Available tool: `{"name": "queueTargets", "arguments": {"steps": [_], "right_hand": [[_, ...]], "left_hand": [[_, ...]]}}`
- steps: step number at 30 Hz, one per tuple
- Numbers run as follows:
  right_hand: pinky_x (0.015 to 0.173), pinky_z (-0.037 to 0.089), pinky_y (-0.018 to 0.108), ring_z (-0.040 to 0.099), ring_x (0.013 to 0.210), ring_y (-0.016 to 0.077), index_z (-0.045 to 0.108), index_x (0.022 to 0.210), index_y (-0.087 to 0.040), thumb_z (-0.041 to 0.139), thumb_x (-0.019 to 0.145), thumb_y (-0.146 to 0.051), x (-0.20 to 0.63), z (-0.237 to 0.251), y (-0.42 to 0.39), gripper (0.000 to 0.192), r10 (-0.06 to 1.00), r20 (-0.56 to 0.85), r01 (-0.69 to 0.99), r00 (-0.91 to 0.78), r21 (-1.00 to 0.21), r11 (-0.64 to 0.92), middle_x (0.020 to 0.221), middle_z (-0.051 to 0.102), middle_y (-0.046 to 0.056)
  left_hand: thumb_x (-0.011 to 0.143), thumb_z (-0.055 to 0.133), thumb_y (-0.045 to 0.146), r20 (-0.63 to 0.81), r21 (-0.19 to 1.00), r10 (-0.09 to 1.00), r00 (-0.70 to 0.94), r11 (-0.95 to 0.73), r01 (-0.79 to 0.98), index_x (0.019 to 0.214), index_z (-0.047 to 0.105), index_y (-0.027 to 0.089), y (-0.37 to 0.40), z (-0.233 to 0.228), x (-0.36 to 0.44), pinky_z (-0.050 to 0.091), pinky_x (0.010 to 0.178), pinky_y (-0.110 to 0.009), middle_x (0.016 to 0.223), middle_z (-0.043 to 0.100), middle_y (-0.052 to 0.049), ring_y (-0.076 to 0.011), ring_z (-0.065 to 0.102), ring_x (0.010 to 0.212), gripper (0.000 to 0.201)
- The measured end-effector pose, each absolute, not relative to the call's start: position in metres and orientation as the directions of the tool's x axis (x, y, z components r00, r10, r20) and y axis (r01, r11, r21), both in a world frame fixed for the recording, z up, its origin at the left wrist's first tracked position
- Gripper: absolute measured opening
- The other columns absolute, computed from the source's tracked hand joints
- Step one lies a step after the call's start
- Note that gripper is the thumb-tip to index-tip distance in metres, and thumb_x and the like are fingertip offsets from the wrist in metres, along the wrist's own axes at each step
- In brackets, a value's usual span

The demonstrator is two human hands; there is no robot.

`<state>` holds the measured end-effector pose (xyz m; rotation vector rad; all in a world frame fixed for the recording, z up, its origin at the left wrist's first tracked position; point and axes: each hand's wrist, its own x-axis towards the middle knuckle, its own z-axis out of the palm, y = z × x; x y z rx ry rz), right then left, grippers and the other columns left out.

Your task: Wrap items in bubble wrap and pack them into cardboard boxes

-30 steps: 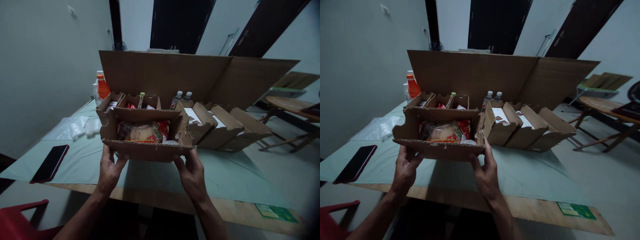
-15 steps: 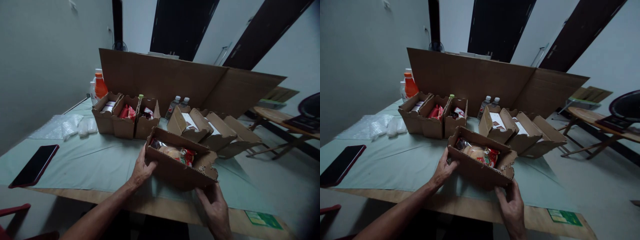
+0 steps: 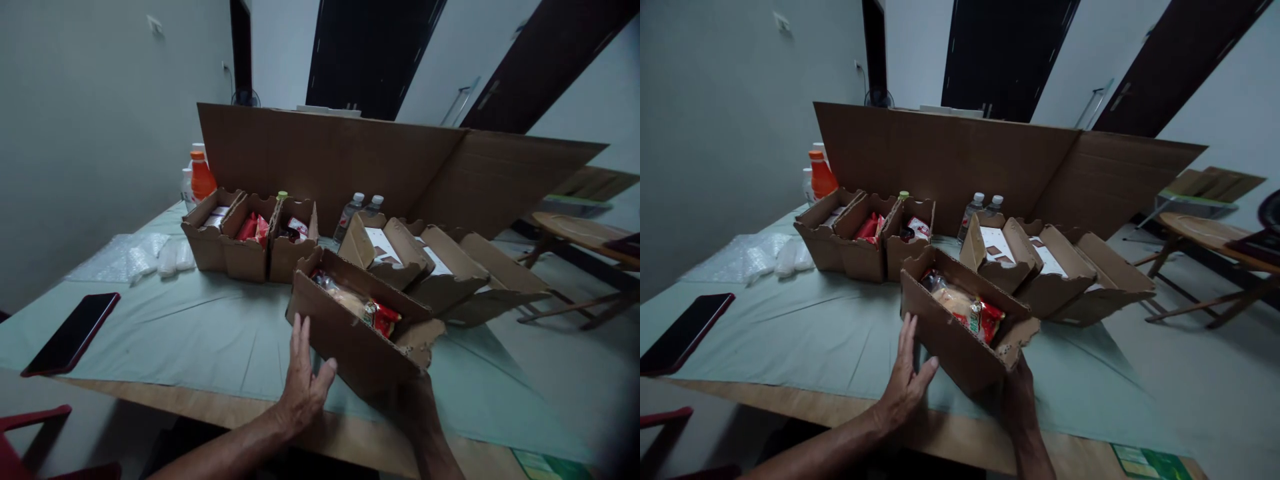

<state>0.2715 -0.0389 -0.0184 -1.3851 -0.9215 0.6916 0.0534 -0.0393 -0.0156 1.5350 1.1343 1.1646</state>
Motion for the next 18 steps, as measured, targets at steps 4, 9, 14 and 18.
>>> {"name": "queueTargets", "arguments": {"steps": [4, 9, 14, 18], "right_hand": [[0.084, 0.053, 0.036, 0.066, 0.099, 0.0277, 0.072, 0.102, -0.02, 0.065, 0.08, -0.061, 0.265, -0.021, -0.051, 0.047, 0.872, 0.107, 0.235, 0.478, -0.972, -0.009, 0.109, 0.075, 0.008], [0.083, 0.054, 0.036, 0.067, 0.093, 0.0266, 0.07, 0.095, -0.02, 0.06, 0.082, -0.062, 0.262, -0.024, -0.057, 0.045, 0.869, 0.174, 0.389, 0.462, -0.921, -0.022, 0.101, 0.076, 0.007], [0.084, 0.055, 0.035, 0.068, 0.093, 0.0269, 0.071, 0.094, -0.02, 0.06, 0.081, -0.061, 0.26, -0.023, -0.053, 0.045, 0.893, 0.155, 0.42, 0.423, -0.906, -0.041, 0.099, 0.076, 0.007], [0.081, 0.056, 0.036, 0.069, 0.09, 0.0268, 0.073, 0.092, -0.02, 0.062, 0.08, -0.059, 0.26, -0.021, -0.041, 0.043, 0.909, 0.144, 0.458, 0.391, -0.887, -0.056, 0.095, 0.077, 0.007]], "left_hand": [[0.09, 0.057, 0.053, 0.2, 0.958, 0.93, 0.31, -0.252, 0.138, 0.159, 0.016, 0.013, -0.014, -0.014, 0.063, 0.01, 0.127, -0.054, 0.169, 0.004, -0.018, -0.0325, 0.003, 0.156, 0.089], [0.071, 0.077, 0.059, 0.194, 0.942, 0.882, 0.43, -0.29, 0.17, 0.16, 0.012, 0.015, 0.0, -0.021, 0.063, 0.008, 0.125, -0.061, 0.168, 0.004, -0.02, -0.0378, 0.003, 0.156, 0.119], [0.071, 0.078, 0.041, 0.216, 0.92, 0.889, 0.403, -0.324, 0.222, 0.16, 0.014, 0.015, 0.004, -0.026, 0.062, 0.014, 0.126, -0.059, 0.168, 0.01, -0.019, -0.0388, 0.01, 0.155, 0.113], [0.078, 0.071, 0.035, 0.253, 0.918, 0.898, 0.359, -0.34, 0.204, 0.158, 0.023, 0.013, 0.012, -0.03, 0.059, 0.02, 0.126, -0.055, 0.166, 0.02, -0.019, -0.0362, 0.019, 0.154, 0.097]]}}
